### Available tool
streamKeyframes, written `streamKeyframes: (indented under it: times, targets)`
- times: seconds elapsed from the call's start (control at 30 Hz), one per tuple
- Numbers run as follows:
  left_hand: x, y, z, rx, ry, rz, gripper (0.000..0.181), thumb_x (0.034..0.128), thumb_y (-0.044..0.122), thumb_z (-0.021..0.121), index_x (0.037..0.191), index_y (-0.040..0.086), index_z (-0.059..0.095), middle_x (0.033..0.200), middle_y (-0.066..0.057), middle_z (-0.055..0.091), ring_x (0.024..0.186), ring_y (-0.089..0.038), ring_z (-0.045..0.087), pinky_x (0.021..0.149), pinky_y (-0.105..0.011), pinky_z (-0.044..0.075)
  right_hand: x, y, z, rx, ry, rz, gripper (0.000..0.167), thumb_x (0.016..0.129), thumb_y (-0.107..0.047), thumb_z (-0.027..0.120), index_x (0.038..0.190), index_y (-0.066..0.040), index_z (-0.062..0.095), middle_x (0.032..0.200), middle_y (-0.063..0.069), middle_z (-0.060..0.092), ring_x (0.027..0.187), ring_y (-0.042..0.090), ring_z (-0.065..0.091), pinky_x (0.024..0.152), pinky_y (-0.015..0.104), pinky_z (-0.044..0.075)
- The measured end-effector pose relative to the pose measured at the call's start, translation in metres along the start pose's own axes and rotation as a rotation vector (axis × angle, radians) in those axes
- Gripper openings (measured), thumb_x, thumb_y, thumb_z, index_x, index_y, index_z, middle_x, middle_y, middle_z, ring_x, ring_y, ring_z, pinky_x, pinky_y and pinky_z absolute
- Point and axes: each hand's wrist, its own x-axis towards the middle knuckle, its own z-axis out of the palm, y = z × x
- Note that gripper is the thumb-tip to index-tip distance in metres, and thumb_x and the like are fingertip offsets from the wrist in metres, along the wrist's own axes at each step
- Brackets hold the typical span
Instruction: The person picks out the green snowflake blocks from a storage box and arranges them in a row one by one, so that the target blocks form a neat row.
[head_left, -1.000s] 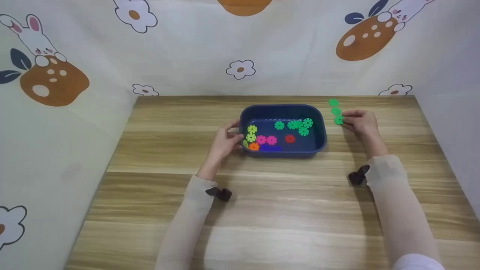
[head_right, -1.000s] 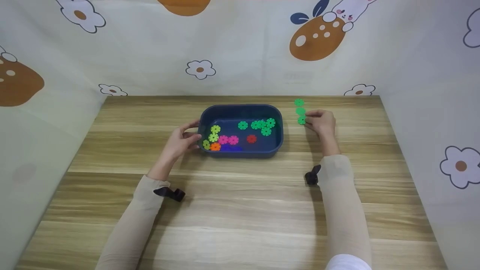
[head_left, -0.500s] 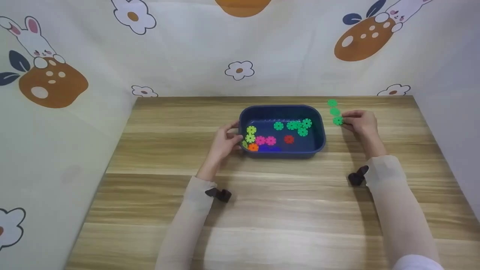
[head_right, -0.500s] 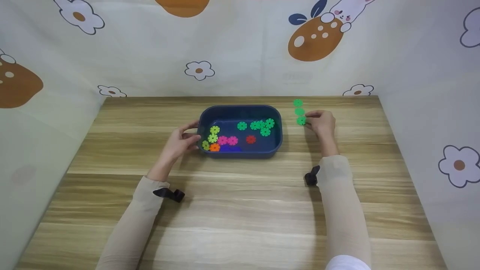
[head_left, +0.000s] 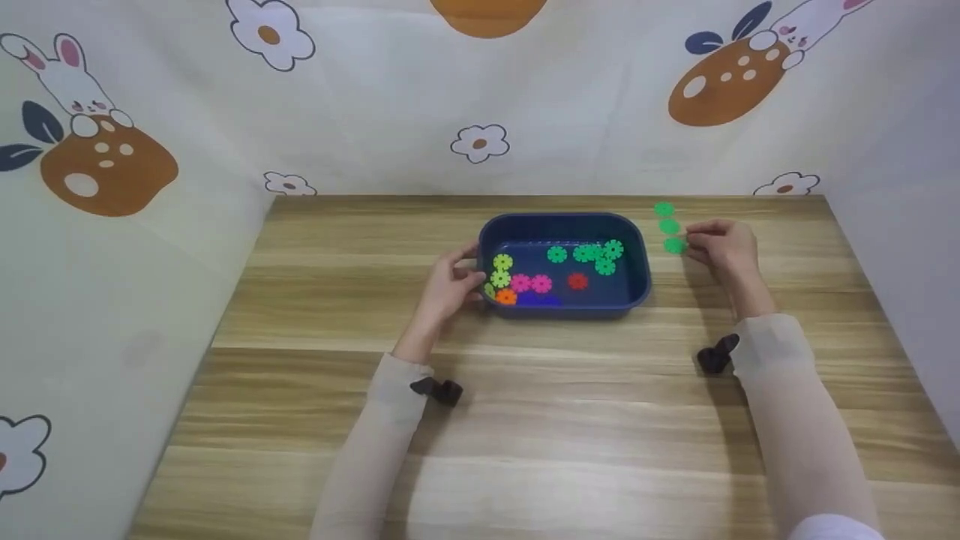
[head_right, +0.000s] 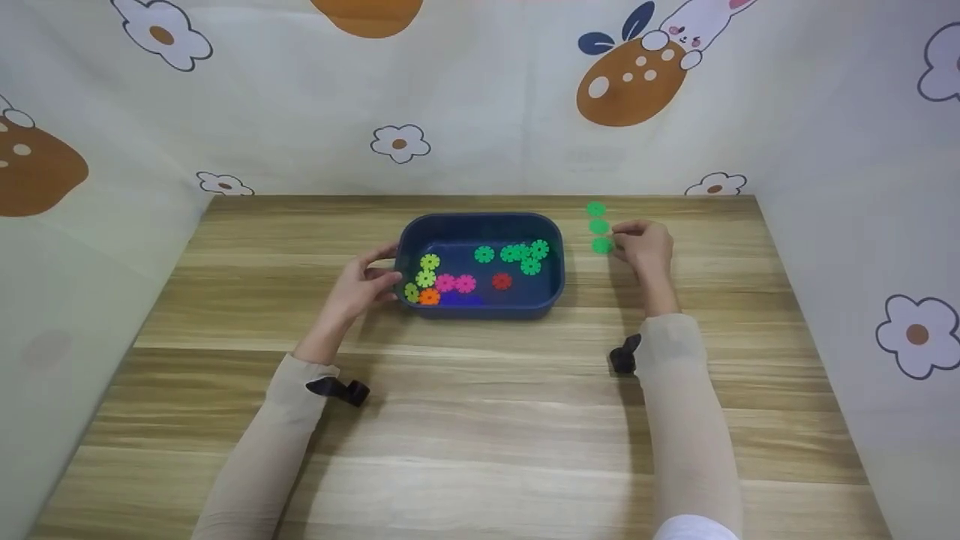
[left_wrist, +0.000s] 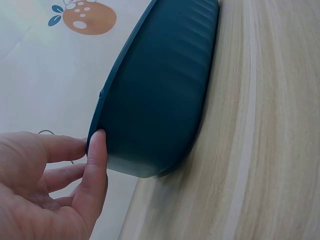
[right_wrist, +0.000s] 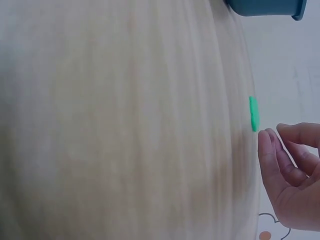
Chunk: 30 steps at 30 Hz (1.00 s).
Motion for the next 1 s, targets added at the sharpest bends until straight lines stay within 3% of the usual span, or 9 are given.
streamKeyframes:
  times: [0.23,0.4,0.63,0.77,1.0]
  targets:
    - [-0.001,0.0,0.0,-0.008,0.003,0.002,0.057,0.0911,-0.008,0.06,0.146,0.0,0.047,0.141,-0.022,0.052,0.101,-0.029,0.066,0.067,-0.029,0.065,-0.002,-0.004,-0.002,0.066,-0.012,-0.023,0.02,0.093,-0.001,0.065,0.112,0.003,0.067,0.077,-0.01,0.07,0.073,0.004,0.069,0.071,0.019,0.063]
    - [-0.001,-0.001,-0.001,-0.001,-0.003,0.003,0.055,0.0918,-0.007,0.06,0.145,0.0,0.048,0.141,-0.021,0.053,0.1,-0.027,0.066,0.07,-0.036,0.066,-0.003,-0.008,-0.004,-0.021,-0.009,-0.043,0.026,0.092,-0.008,0.068,0.116,0.002,0.067,0.075,-0.016,0.068,0.071,0.002,0.07,0.071,0.018,0.063]
    - [-0.002,0.001,-0.001,0.007,-0.003,-0.009,0.055,0.0922,-0.005,0.06,0.146,0.001,0.048,0.141,-0.02,0.053,0.1,-0.026,0.066,0.07,-0.036,0.066,-0.005,-0.012,-0.001,-0.11,0.001,-0.089,0.037,0.095,-0.013,0.066,0.124,0.008,0.06,0.074,-0.024,0.065,0.074,-0.007,0.066,0.072,0.012,0.06]
    - [-0.001,0.001,-0.001,0.01,-0.004,-0.019,0.055,0.0929,-0.004,0.06,0.146,0.002,0.048,0.142,-0.02,0.052,0.101,-0.027,0.066,0.066,-0.029,0.064,-0.009,-0.016,0.002,-0.04,-0.008,-0.094,0.037,0.095,-0.01,0.064,0.126,0.009,0.058,0.078,-0.02,0.066,0.077,-0.006,0.065,0.077,0.014,0.061]
    - [0.0,0.001,-0.001,0.004,-0.005,-0.03,0.055,0.0932,-0.004,0.06,0.146,0.001,0.047,0.143,-0.02,0.052,0.104,-0.028,0.065,0.063,-0.023,0.062,-0.018,-0.025,0.008,0.101,-0.034,-0.105,0.023,0.094,-0.006,0.065,0.115,0.003,0.064,0.083,-0.011,0.069,0.081,0.001,0.067,0.078,0.017,0.062]
